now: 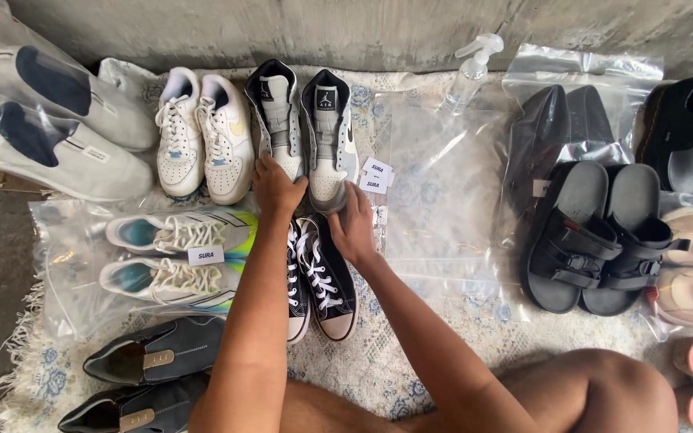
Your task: The person sits cross-legged on a rug and organizes a collection of shoes. They pick up a pair of white sneakers, place them down, and then pick up a pair of black high-top sneakers. They remove the laces from the high-tops and place them on the floor.
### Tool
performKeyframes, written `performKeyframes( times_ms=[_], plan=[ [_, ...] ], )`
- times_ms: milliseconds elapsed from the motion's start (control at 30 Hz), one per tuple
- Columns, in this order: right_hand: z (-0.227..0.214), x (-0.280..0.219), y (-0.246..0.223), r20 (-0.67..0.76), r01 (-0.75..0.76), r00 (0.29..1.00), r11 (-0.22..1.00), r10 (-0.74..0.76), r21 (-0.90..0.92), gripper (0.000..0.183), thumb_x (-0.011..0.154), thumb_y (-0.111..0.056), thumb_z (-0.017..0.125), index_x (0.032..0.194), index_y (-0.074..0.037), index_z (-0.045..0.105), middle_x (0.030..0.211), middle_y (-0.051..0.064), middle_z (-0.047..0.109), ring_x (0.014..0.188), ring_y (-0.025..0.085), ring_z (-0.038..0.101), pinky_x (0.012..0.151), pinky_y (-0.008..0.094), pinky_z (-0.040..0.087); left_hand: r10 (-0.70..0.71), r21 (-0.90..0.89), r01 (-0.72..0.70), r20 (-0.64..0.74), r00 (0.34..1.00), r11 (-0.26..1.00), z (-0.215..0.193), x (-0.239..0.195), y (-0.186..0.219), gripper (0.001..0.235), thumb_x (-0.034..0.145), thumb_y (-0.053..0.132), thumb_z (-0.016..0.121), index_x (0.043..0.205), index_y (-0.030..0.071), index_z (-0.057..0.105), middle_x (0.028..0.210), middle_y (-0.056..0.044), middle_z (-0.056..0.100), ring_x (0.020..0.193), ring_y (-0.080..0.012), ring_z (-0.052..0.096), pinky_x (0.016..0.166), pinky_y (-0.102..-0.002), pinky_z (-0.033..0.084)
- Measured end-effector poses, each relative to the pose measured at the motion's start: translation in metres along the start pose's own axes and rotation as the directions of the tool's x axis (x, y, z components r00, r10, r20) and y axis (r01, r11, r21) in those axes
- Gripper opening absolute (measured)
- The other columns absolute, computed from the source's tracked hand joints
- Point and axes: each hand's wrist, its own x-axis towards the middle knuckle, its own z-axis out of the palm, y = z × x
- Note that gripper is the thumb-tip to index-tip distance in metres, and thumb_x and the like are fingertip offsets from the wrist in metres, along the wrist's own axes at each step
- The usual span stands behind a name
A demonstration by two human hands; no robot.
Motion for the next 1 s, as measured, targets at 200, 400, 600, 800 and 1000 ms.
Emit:
performKeyframes(
  times_ms=[200, 400, 600, 800, 1000],
  plan=[
    [0.009, 0.058, -0.008, -0.006, -0.184, 0.983, 0.980, 0.184, -0.082, 0.076, 0.081, -0.037, 0.079, 0.141, -0.014, 0.039, 0.144, 0.026, 0.041, 0.136, 0.047, 0.047, 0.109, 0.061, 0.046, -0.079, -0.133, 0.081, 0.019, 0.997, 0.988, 0.009, 0.031, -0.013, 0.122, 0.078, 0.038, 0.089, 0.158, -0.008, 0.010, 0.148, -0.046, 0.029, 0.135, -0.0593, 0.043, 0.103, -0.067, 0.051],
    [0.018, 0.101, 0.002, -0.002, -0.342, 0.935, 0.901, 0.355, -0.267, 0.133, 0.065, -0.070, 0.086, 0.157, 0.003, 0.023, 0.139, 0.028, 0.049, 0.135, 0.043, 0.042, 0.114, 0.059, 0.035, -0.194, -0.144, 0.179, -0.097, 0.976, 0.973, 0.028, 0.037, -0.008, 0.124, 0.077, 0.056, 0.085, 0.157, -0.008, 0.015, 0.141, -0.037, 0.043, 0.133, -0.0541, 0.042, 0.097, -0.069, 0.047],
    [0.000, 0.112, -0.026, -0.078, -0.526, 0.850, 0.843, 0.521, -0.107, 0.132, 0.059, -0.057, 0.096, 0.156, 0.002, 0.030, 0.136, 0.024, 0.050, 0.133, 0.038, 0.043, 0.119, 0.055, 0.031, -0.184, -0.289, 0.129, -0.173, 0.968, 0.949, 0.018, 0.022, 0.008, 0.110, 0.079, 0.042, 0.088, 0.154, -0.004, 0.021, 0.139, -0.034, 0.041, 0.133, -0.0550, 0.037, 0.097, -0.072, 0.043],
    [-0.004, 0.106, -0.024, -0.138, -0.432, 0.882, 0.890, 0.451, 0.148, 0.111, 0.050, -0.051, 0.099, 0.137, 0.004, 0.056, 0.133, 0.022, 0.043, 0.130, 0.043, 0.051, 0.118, 0.047, 0.041, -0.119, -0.355, 0.011, -0.284, 0.951, 0.935, 0.003, 0.015, 0.024, 0.099, 0.074, 0.029, 0.088, 0.148, -0.002, 0.029, 0.124, -0.029, 0.055, 0.126, -0.0519, 0.039, 0.091, -0.062, 0.047],
    [-0.041, 0.081, -0.037, -0.235, -0.331, 0.893, 0.913, 0.385, 0.238, 0.106, 0.050, -0.041, 0.099, 0.139, 0.000, 0.060, 0.131, 0.022, 0.046, 0.125, 0.044, 0.057, 0.113, 0.045, 0.048, -0.056, -0.397, -0.102, -0.369, 0.928, 0.912, -0.049, -0.022, 0.075, 0.098, 0.061, 0.021, 0.089, 0.143, -0.003, 0.041, 0.122, -0.028, 0.061, 0.119, -0.0426, 0.044, 0.093, -0.055, 0.048]
  ],
)
